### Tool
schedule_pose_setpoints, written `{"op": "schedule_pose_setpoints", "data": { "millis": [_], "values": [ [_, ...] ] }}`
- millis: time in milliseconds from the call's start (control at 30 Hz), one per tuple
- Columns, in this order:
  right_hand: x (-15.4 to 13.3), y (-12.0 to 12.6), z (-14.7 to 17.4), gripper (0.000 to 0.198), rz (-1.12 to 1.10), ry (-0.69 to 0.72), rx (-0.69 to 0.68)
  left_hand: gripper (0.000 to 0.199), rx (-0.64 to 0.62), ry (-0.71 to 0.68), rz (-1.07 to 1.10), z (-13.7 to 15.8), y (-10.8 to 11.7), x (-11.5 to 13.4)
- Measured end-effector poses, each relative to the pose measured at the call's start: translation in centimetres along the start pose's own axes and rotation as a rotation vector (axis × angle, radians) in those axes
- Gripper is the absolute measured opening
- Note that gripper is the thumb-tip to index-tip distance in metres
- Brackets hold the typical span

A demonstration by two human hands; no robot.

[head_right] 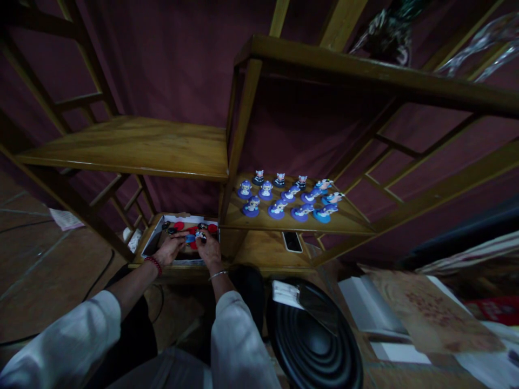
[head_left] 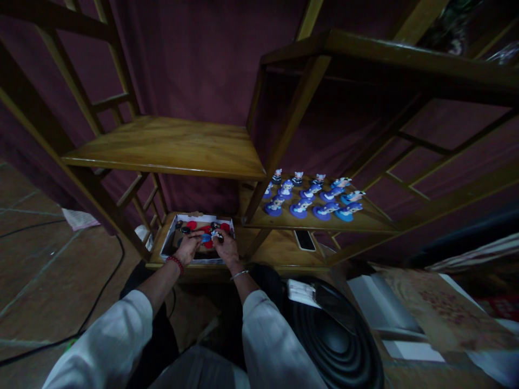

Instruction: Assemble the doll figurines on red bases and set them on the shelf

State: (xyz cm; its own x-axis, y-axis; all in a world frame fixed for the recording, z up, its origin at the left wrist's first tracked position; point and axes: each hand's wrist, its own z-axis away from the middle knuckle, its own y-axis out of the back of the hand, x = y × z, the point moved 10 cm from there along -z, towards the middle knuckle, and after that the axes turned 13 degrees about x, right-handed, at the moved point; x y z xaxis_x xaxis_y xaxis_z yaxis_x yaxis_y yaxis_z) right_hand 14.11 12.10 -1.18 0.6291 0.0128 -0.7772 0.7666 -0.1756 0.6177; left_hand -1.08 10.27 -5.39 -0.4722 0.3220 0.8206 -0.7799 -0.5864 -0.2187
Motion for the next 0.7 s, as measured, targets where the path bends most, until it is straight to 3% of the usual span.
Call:
{"op": "schedule_pose_setpoints", "data": {
  "millis": [700],
  "values": [
    [-0.86, 0.28, 0.26, 0.024, 0.037, 0.087, 0.007, 0.03, -0.04, -0.057, -0.014, 0.05, -0.02, 0.22]
  ]
}}
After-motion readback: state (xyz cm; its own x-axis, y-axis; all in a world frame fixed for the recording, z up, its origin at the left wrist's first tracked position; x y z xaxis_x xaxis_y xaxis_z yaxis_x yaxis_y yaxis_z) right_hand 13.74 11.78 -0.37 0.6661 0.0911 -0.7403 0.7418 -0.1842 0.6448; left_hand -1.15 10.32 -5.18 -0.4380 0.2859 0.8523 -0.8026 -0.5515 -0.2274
